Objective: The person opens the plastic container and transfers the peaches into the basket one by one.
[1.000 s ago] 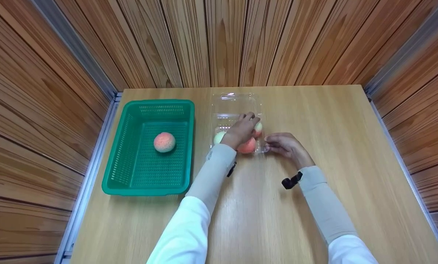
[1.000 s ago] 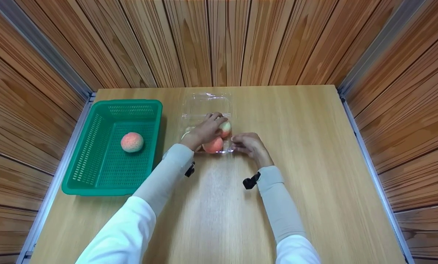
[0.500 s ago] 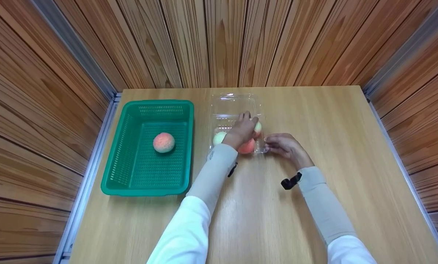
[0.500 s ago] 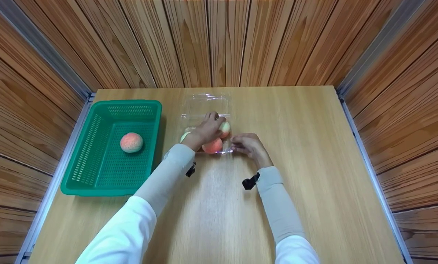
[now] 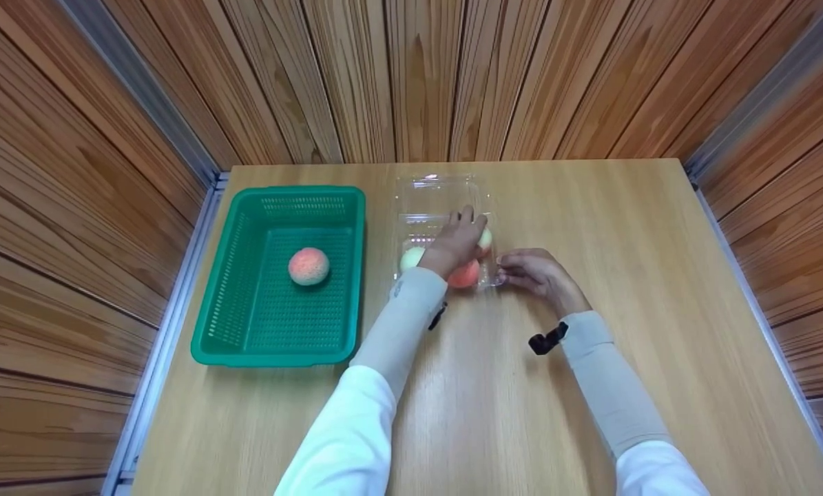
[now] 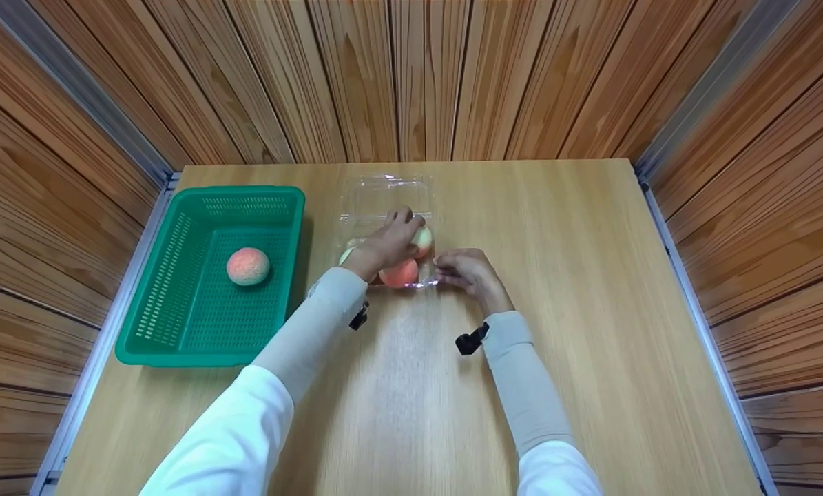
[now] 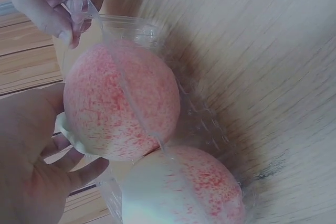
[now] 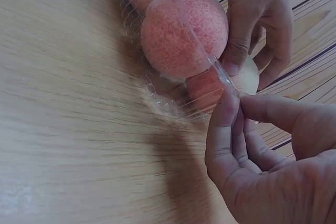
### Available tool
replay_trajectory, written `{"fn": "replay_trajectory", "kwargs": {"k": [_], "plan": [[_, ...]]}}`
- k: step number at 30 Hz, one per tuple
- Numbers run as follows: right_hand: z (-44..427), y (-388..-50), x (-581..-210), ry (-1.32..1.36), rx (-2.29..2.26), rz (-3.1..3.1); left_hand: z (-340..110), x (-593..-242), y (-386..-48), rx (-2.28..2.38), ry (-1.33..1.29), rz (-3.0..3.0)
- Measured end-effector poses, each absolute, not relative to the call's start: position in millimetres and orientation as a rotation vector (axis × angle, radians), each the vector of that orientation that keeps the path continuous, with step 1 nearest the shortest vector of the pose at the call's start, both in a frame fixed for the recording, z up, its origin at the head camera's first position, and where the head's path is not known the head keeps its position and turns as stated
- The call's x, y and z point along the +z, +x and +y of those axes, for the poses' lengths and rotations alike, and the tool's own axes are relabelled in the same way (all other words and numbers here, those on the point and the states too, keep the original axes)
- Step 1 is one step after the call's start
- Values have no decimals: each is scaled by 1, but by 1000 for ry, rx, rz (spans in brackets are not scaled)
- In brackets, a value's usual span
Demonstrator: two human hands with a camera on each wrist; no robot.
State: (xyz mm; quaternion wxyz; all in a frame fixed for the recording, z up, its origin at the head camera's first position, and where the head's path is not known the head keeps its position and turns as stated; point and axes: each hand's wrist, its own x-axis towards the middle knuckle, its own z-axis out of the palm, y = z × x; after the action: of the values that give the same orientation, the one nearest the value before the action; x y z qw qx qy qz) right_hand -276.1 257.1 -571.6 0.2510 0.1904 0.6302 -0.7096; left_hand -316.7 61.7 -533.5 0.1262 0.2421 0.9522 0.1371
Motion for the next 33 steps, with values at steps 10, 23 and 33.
{"fn": "replay_trajectory", "kwargs": {"k": [10, 23, 33], "plan": [[258, -277, -571, 513, -1911, 1720, 61, -534, -318, 385, 759, 2794], [258, -275, -571, 466, -1928, 1739, 62, -532, -322, 321, 793, 2855], [256, -275, -571, 480, -1942, 1729, 59, -530, -323, 262, 820, 2901]]}}
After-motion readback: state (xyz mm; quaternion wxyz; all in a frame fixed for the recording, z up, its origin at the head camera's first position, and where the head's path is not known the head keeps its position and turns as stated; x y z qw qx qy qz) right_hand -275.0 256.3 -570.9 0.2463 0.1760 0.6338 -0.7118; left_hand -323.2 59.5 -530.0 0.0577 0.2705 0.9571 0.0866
